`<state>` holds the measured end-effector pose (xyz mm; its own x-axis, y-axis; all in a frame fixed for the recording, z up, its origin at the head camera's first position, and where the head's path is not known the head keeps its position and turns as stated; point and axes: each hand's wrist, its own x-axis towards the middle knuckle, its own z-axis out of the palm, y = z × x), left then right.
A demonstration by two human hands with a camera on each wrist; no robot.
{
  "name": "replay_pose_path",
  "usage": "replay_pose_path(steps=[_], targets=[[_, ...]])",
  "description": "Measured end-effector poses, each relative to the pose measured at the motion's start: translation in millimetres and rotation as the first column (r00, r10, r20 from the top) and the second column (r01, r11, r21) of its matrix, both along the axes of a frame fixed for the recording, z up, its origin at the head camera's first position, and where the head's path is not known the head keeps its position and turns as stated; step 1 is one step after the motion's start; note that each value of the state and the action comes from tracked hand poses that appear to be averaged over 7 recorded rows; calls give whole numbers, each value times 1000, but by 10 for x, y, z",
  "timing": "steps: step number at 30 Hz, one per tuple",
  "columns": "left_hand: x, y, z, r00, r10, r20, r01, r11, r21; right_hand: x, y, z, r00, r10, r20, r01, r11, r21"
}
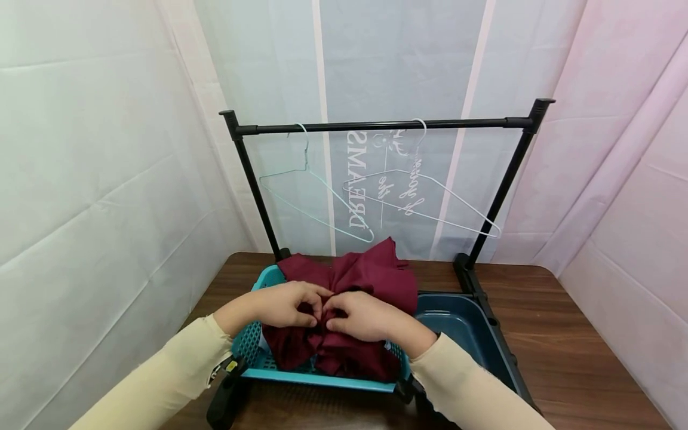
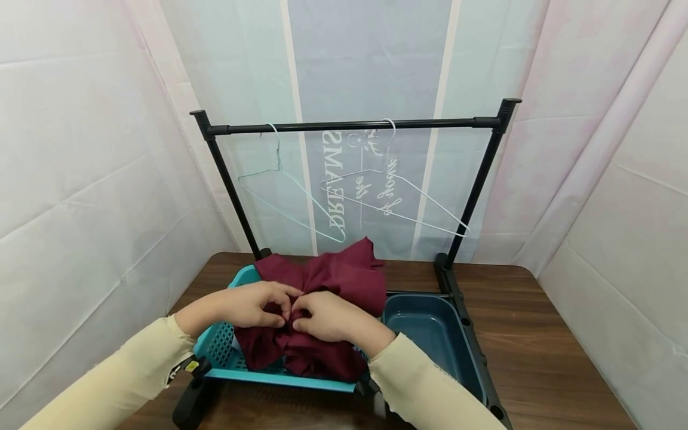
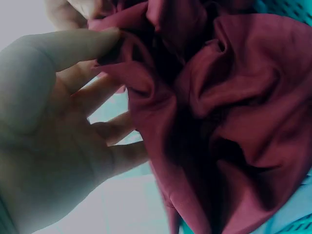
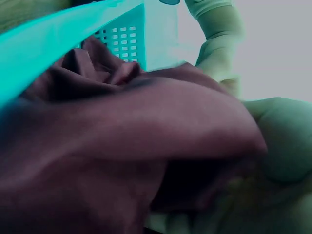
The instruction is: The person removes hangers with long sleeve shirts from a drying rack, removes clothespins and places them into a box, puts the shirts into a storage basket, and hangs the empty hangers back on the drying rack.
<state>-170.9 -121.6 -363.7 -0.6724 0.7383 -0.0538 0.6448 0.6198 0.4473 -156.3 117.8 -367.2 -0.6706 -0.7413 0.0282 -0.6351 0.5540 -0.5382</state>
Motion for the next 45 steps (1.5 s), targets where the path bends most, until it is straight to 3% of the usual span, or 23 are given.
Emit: replay_pose_path(steps=[3,6,8,11,14,20,30,39,45], targets=[[-9,1,-77,999,10,40,-8,999,-53,73,25,14,998,48,-36,-43,993,114],[-19,-4,-107,999,12,40,-9,997,-76,166,57,52,989,42,-143,-19,986,163],[-34,-3,-116,999,-11,40,14,997,-75,230,79,86,968,41,-248,1,986,167],[-69,2,-142,998,-43,45,46,996,-78,298,97,124,917,45,-397,28,984,176],[-104,16,-183,997,-47,60,53,993,-101,318,89,125,893,21,-450,95,967,235],[-123,85,-231,997,7,75,7,982,-188,210,-1,35,923,-74,-376,234,886,400],[-199,156,-286,983,87,163,-36,957,-289,-133,-142,-104,972,-97,-212,202,808,553],[-295,172,-308,938,139,318,-42,955,-292,-371,-222,-247,980,-91,-176,189,693,696],[-331,156,-379,915,162,369,-54,957,-285,-300,-255,-370,963,-68,-263,245,635,733]])
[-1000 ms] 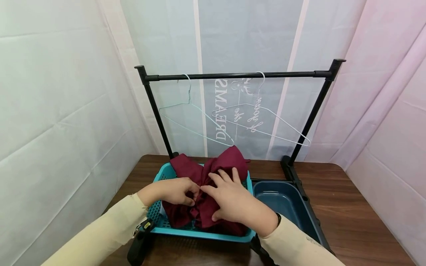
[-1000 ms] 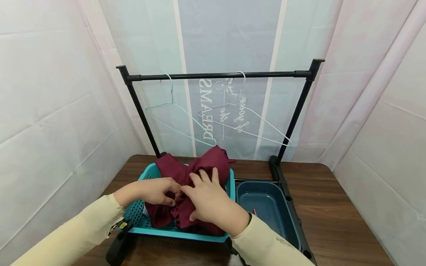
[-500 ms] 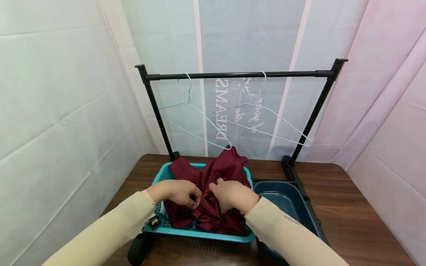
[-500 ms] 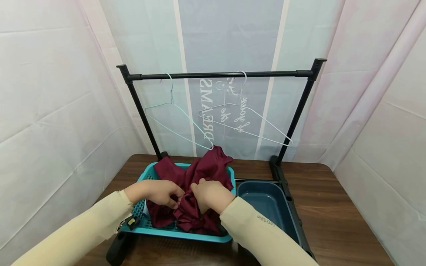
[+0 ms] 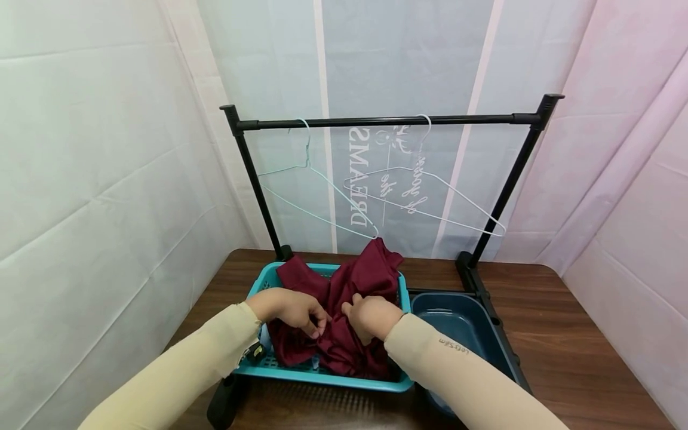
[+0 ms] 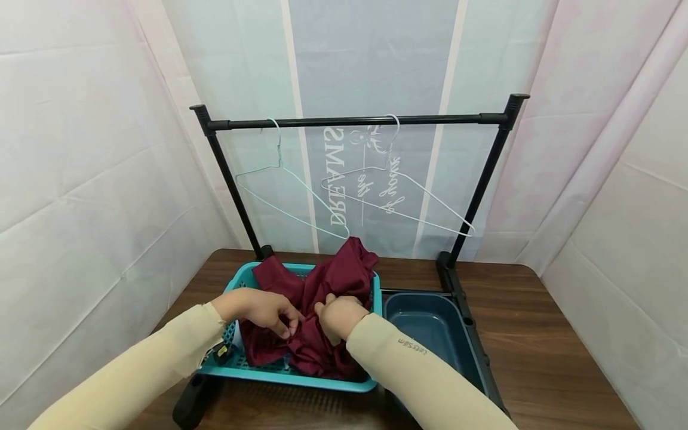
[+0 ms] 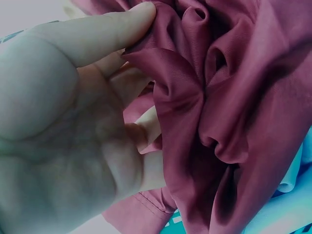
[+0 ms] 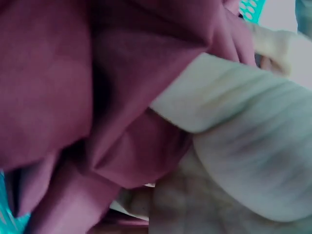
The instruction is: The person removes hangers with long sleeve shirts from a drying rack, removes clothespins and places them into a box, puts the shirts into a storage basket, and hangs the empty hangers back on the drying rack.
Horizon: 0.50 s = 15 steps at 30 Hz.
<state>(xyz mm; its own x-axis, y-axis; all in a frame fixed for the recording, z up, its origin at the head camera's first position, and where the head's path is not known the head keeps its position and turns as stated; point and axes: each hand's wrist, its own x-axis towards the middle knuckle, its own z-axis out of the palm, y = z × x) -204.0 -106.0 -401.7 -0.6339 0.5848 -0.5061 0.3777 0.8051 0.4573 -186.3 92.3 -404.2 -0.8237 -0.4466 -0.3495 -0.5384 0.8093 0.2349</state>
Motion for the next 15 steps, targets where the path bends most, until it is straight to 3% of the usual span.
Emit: replay_pose_path(steps=[4,8,12,15], targets=[[1,27,-1,1000,-6,-4,6,1000,-30,32,12,20,1000,4,-13,-4,1000,10],[36,83,62,998,-40,-46,37,997,-63,-38,112,101,998,3,66,-1,999,-34],[86,101,201,992,-73,-104,68,996,-50,-9,240,263,988,42,151,-22,991,-130],[75,66,340,983,-78,-168,78,997,-9,-8,363,433,965,116,233,-55,966,-254]])
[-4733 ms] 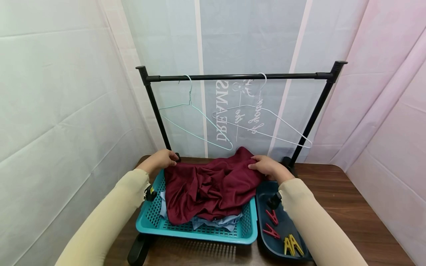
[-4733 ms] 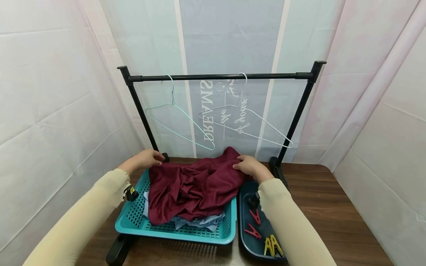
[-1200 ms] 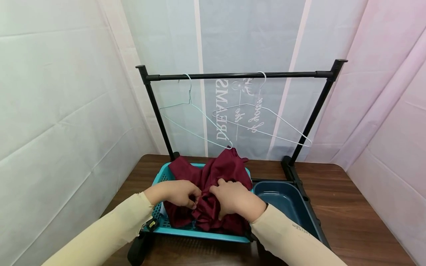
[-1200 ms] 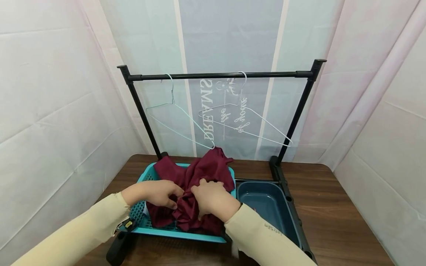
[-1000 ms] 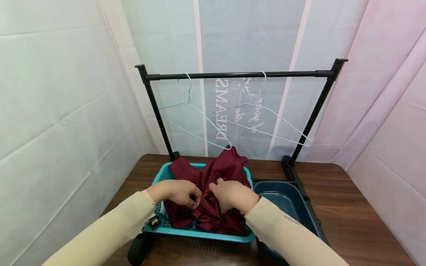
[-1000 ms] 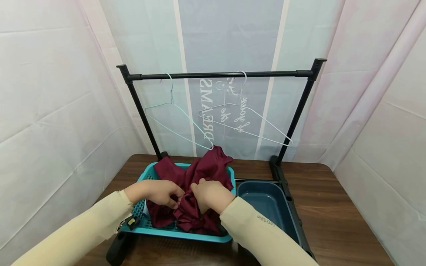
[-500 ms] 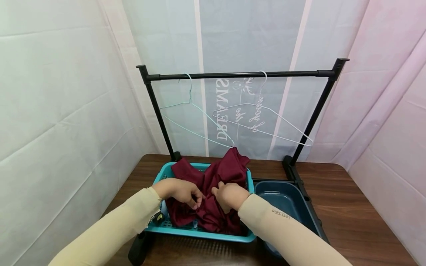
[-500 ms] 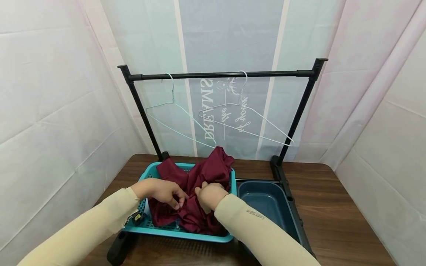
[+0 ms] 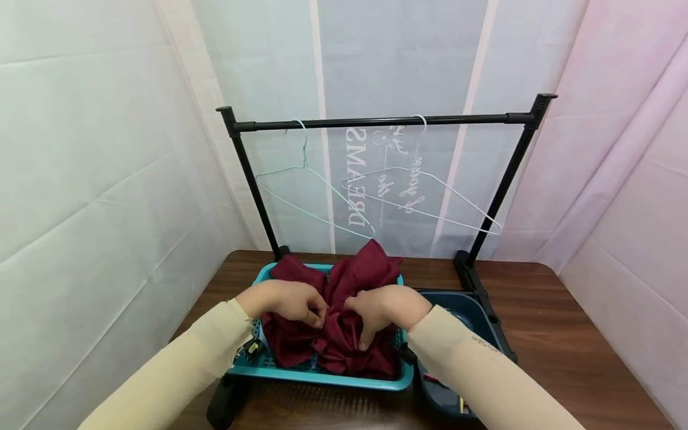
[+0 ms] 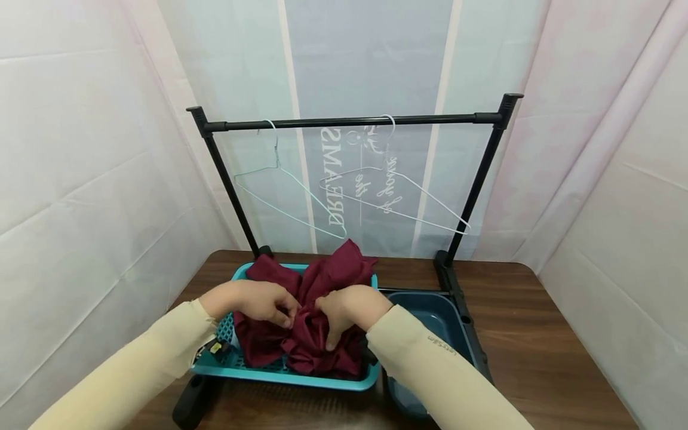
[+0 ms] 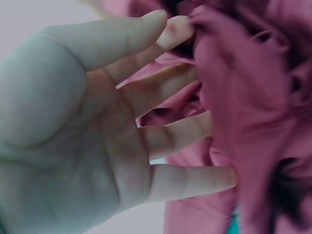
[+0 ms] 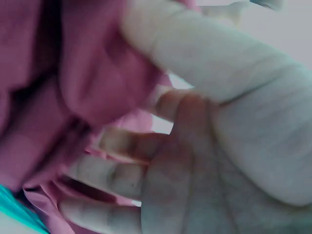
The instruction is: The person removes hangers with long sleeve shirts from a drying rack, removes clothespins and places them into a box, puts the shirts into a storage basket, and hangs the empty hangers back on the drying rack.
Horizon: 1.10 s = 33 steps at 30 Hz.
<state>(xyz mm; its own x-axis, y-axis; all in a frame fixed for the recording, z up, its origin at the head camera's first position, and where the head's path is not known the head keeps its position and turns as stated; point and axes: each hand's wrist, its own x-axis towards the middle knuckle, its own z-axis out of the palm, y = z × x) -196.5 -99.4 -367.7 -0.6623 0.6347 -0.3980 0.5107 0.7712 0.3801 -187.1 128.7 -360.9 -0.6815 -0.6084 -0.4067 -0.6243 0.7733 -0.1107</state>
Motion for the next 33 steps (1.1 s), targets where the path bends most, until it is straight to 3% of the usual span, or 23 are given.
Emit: replay_pose_path(steps=[4,7,11,14,17,19,22,24,29,31,33], targets=[[-89,-103,127,989,40,-145,-30,997,69,-128,221,222,993,88,84,-66,969,-238],[-160,-220,181,962,120,-245,-93,988,122,-267,379,338,997,81,1,-74,912,-404],[-203,-362,191,924,232,-302,-193,969,153,-469,523,322,984,-117,-134,20,823,-568],[-220,-424,163,905,294,-308,-256,954,158,-601,584,238,946,-291,-143,131,746,-653],[-255,-462,112,885,333,-325,-300,942,150,-715,631,133,904,-418,-89,251,688,-680],[-291,-484,72,872,354,-338,-324,935,142,-786,664,60,891,-452,-41,315,681,-661],[-359,-523,3,859,374,-349,-352,927,128,-880,716,-62,895,-443,53,388,713,-584],[-405,-551,-33,861,372,-347,-352,928,122,-926,741,-131,898,-419,138,422,728,-539],[-472,-613,-73,874,336,-351,-311,942,128,-985,749,-240,838,-364,407,541,656,-527],[-477,-625,-75,872,335,-357,-305,942,138,-1006,736,-251,851,-343,397,519,664,-539],[-476,-629,-78,866,345,-362,-311,939,150,-1032,716,-249,893,-333,304,450,700,-554]])
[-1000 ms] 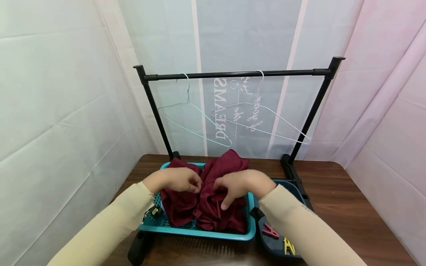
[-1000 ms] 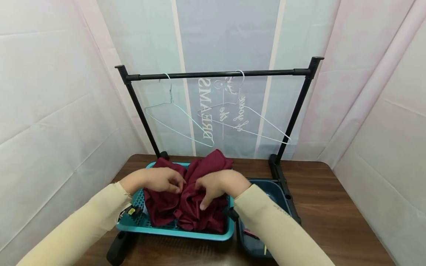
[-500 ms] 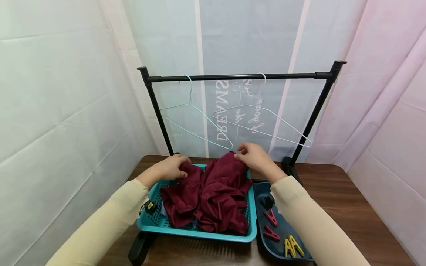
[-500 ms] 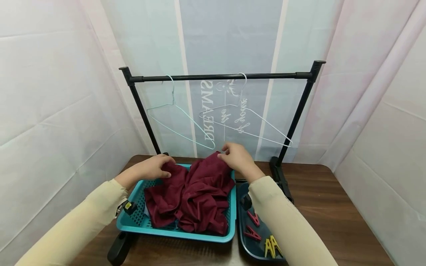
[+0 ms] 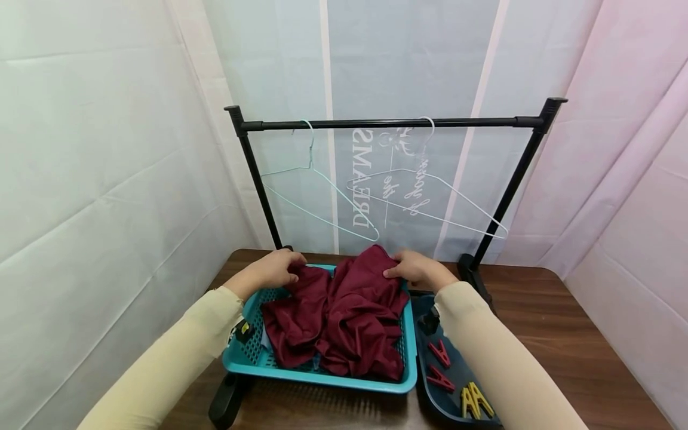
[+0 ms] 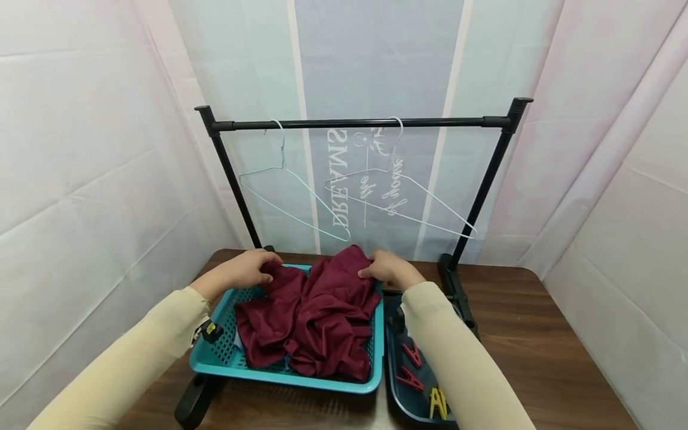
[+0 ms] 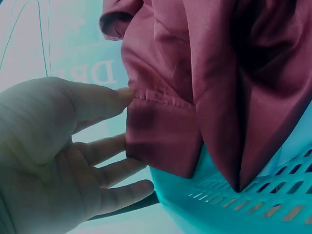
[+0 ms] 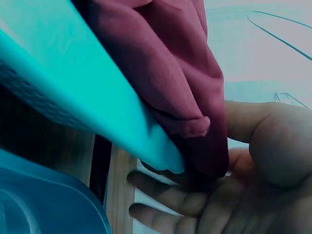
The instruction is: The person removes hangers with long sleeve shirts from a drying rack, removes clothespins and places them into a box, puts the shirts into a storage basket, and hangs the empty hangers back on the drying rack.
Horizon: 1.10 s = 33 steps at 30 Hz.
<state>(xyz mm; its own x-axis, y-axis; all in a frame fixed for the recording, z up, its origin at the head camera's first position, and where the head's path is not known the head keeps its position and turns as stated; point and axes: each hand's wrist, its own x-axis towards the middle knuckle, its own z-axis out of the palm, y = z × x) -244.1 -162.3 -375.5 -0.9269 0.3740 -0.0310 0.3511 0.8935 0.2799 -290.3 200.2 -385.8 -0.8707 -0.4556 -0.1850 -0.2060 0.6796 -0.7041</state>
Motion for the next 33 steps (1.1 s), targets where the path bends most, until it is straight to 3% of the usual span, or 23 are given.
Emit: replay_pose_path(steps=[4,8,11,14,16,19,22,25,27,30,33], targets=[[13,27,18,1000,25,5,-25,999,35,-10,-44,30,974,1,-225,18,996,82],[34,38,51,998,62,16,-63,995,81,62,-128,96,918,-23,-397,56,996,73],[68,30,81,998,63,4,-64,992,111,187,-198,177,867,8,-499,28,997,65],[140,24,129,999,35,-22,-32,991,126,367,-267,265,813,106,-572,-69,994,86],[193,25,162,999,0,-44,6,991,132,511,-305,323,763,204,-613,-157,979,131],[304,60,214,996,-66,-55,73,986,148,719,-345,382,708,362,-606,-304,931,201],[431,126,236,987,-155,-34,159,974,160,908,-377,404,668,507,-544,-430,861,273],[569,223,220,962,-271,-17,271,957,101,1040,-412,371,652,609,-452,-501,794,346],[648,296,181,944,-329,13,329,944,41,1100,-431,335,657,652,-378,-520,755,399],[745,418,113,927,-368,74,372,927,-46,1152,-457,279,701,669,-245,-528,719,452],[800,528,52,929,-346,129,360,925,-118,1175,-483,216,742,656,-135,-525,695,492]])
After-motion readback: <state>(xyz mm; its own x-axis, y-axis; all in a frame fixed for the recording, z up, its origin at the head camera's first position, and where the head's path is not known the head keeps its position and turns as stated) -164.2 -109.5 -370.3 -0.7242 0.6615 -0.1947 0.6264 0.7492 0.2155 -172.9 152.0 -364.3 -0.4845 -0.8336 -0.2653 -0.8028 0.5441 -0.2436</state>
